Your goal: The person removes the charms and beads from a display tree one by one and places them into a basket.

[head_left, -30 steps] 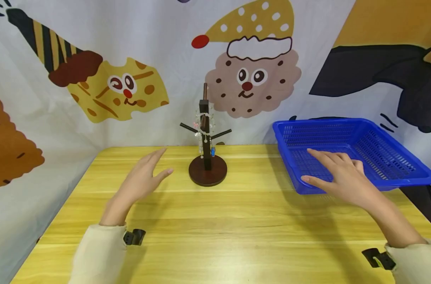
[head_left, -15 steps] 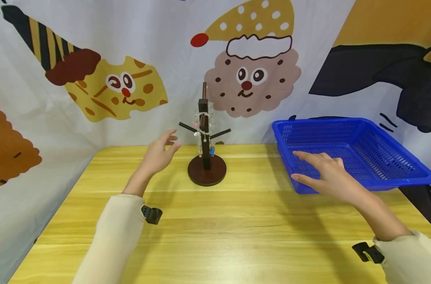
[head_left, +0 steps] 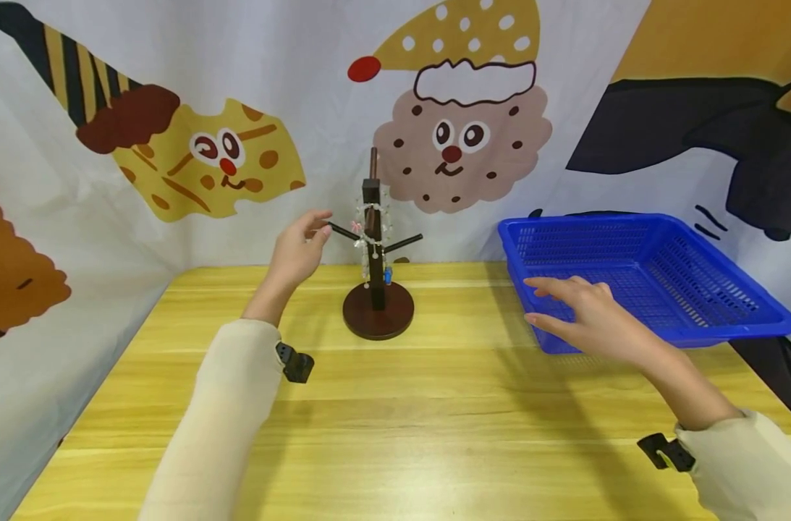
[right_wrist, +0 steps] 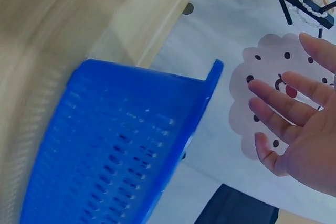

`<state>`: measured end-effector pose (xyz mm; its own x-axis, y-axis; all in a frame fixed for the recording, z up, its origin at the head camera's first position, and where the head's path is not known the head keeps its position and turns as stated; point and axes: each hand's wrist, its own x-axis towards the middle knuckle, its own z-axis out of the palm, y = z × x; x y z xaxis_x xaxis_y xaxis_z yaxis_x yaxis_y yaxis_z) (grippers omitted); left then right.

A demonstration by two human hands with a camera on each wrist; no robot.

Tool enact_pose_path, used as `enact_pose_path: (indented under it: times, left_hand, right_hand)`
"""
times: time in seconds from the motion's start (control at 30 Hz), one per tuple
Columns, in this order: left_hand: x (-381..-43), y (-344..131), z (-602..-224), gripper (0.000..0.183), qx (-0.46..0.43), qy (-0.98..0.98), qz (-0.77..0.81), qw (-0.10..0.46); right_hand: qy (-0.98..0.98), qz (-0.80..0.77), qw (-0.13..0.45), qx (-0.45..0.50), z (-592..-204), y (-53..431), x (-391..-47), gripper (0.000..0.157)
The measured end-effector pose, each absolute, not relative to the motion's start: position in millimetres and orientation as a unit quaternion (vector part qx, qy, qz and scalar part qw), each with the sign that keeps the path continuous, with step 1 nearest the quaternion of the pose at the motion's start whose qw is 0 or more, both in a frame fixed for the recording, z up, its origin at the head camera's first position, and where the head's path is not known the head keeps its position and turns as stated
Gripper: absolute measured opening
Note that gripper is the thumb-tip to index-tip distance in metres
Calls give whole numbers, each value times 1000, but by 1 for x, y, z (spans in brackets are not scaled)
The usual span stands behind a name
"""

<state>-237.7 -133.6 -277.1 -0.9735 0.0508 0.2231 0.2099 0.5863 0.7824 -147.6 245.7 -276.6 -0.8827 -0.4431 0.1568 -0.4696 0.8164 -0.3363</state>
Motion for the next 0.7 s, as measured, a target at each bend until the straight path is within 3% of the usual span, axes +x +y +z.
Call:
enact_pose_path:
  times: [0.3,0.7]
  left_hand:
    - [-239,-130,-276,30,-60,-885,-449,108]
    - [-241,-131,-278,23,-44,-880,-459,114]
  right_hand:
    - [-939,186,44,287,-264,230,-157,41]
    - [-928,209,-15,309,-251,196,-179,41]
